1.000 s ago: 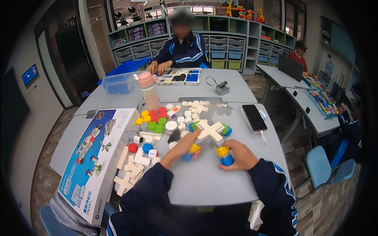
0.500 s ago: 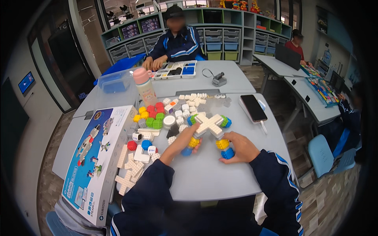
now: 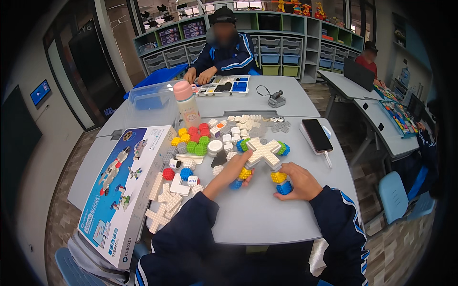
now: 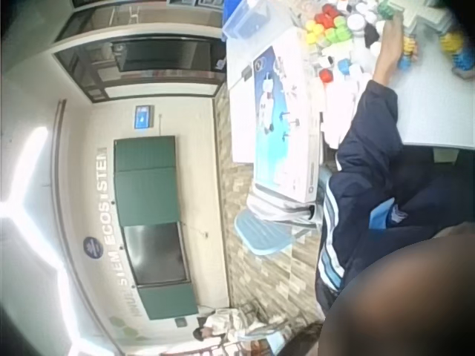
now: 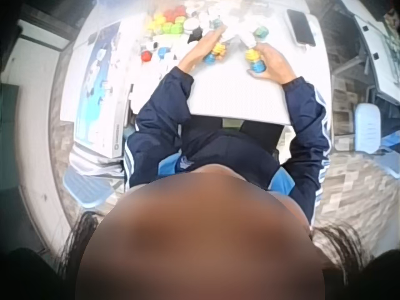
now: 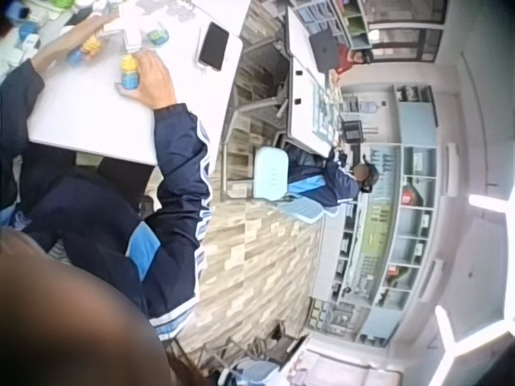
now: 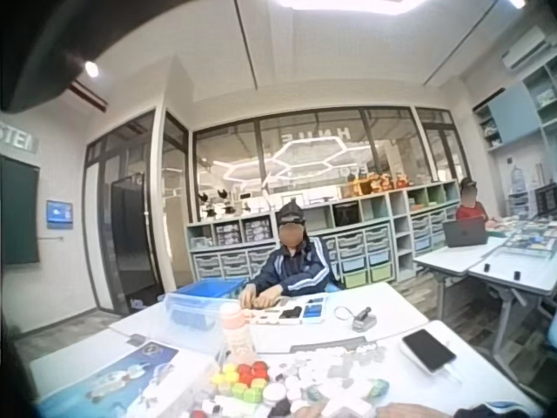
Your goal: The person assembles a structure using colorful interlocking blocks on a table. They pick up individual blocks, connect them to form a cross-shaped base, and stack additional pieces to build upward. The person occasionally adjusts the structure and adds more blocks to complete the assembly.
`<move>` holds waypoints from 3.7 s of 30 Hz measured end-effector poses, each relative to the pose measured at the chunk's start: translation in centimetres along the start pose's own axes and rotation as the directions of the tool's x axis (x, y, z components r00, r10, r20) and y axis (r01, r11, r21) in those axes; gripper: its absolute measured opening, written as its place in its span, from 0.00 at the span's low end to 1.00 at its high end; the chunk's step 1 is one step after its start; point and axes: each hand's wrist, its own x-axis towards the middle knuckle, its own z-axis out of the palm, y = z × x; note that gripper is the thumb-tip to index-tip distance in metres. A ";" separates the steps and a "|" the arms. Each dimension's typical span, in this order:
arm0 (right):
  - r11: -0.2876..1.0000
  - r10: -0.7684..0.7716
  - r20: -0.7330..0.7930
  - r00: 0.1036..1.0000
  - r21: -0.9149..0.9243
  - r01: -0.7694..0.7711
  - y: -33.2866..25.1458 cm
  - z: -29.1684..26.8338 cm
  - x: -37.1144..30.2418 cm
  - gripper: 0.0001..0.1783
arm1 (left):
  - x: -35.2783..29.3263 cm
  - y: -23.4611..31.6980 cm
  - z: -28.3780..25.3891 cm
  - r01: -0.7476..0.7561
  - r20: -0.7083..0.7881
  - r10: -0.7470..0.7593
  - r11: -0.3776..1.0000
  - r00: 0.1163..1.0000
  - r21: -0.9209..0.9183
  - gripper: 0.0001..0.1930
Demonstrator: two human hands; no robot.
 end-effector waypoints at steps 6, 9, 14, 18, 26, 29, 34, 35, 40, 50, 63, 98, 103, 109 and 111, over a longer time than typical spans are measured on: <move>0.989 -0.097 -0.125 0.988 -0.121 0.081 0.5 0.1 0.3 0.30 | -0.8 0.3 0.3 -0.343 -0.027 0.349 0.932 0.937 0.120 0.34; 0.997 -0.051 -0.352 0.935 0.029 0.066 0.2 0.9 0.6 0.30 | -1.2 0.3 1.1 -0.460 -0.094 0.464 0.885 0.881 0.069 0.31; 0.919 0.338 -0.313 0.888 0.313 -0.240 -0.1 1.1 0.3 0.31 | -1.2 0.0 2.5 -0.410 -0.181 0.407 0.912 0.895 0.024 0.31; 0.845 0.435 -0.196 0.879 0.425 -0.324 0.3 1.6 0.4 0.29 | -0.9 -1.0 4.1 -0.341 -0.137 0.347 0.938 0.928 0.061 0.31; 0.707 0.572 -0.004 0.820 0.509 -0.491 0.5 1.5 0.0 0.18 | -0.2 -2.7 5.1 -0.244 -0.047 0.243 0.970 0.969 -0.012 0.32; 0.654 0.607 0.027 0.795 0.550 -0.518 0.4 1.6 0.1 0.16 | 0.0 -2.7 4.9 -0.190 0.011 0.191 0.979 0.981 -0.075 0.33; 0.605 0.620 0.060 0.782 0.599 -0.526 0.4 1.8 0.4 0.17 | 0.1 -2.6 4.6 -0.121 0.062 0.132 0.982 0.989 -0.146 0.33; 0.597 0.627 0.061 0.776 0.602 -0.530 0.3 1.8 0.4 0.18 | 0.1 -2.5 4.5 -0.111 0.080 0.127 0.977 0.989 -0.181 0.33; 0.565 0.654 0.093 0.751 0.600 -0.566 0.3 1.6 0.5 0.17 | 0.4 -2.3 4.3 -0.058 0.134 0.092 0.971 0.987 -0.234 0.32; 0.131 0.633 0.416 0.653 0.774 -0.620 1.4 1.9 -0.6 0.33 | 0.8 -2.3 4.6 -0.090 0.174 0.116 0.984 0.978 -0.153 0.33; 0.114 0.734 0.372 0.569 0.758 -0.642 2.0 2.5 -0.9 0.35 | 0.8 -2.7 5.0 -0.226 0.146 0.261 0.949 0.954 -0.221 0.32; 0.586 0.628 0.273 0.729 0.450 -0.673 1.5 -1.6 1.0 0.35 | 1.8 -2.8 5.1 -0.148 0.263 0.186 0.976 0.947 -0.158 0.32; 0.811 0.388 -0.383 0.838 -0.289 -0.508 -3.1 -2.0 4.5 0.16 | 1.3 -2.5 5.2 -0.144 0.239 0.171 0.982 0.956 -0.125 0.32; 0.986 -0.161 -0.035 0.986 -0.058 0.159 -9.1 4.4 12.7 0.14 | 1.7 -3.9 5.0 -0.227 0.180 0.262 0.955 0.948 -0.193 0.32; 0.967 -0.254 0.163 0.953 0.044 0.250 -10.3 6.8 14.9 0.16 | 2.3 -4.5 5.2 -0.250 0.143 0.262 0.964 0.955 -0.094 0.32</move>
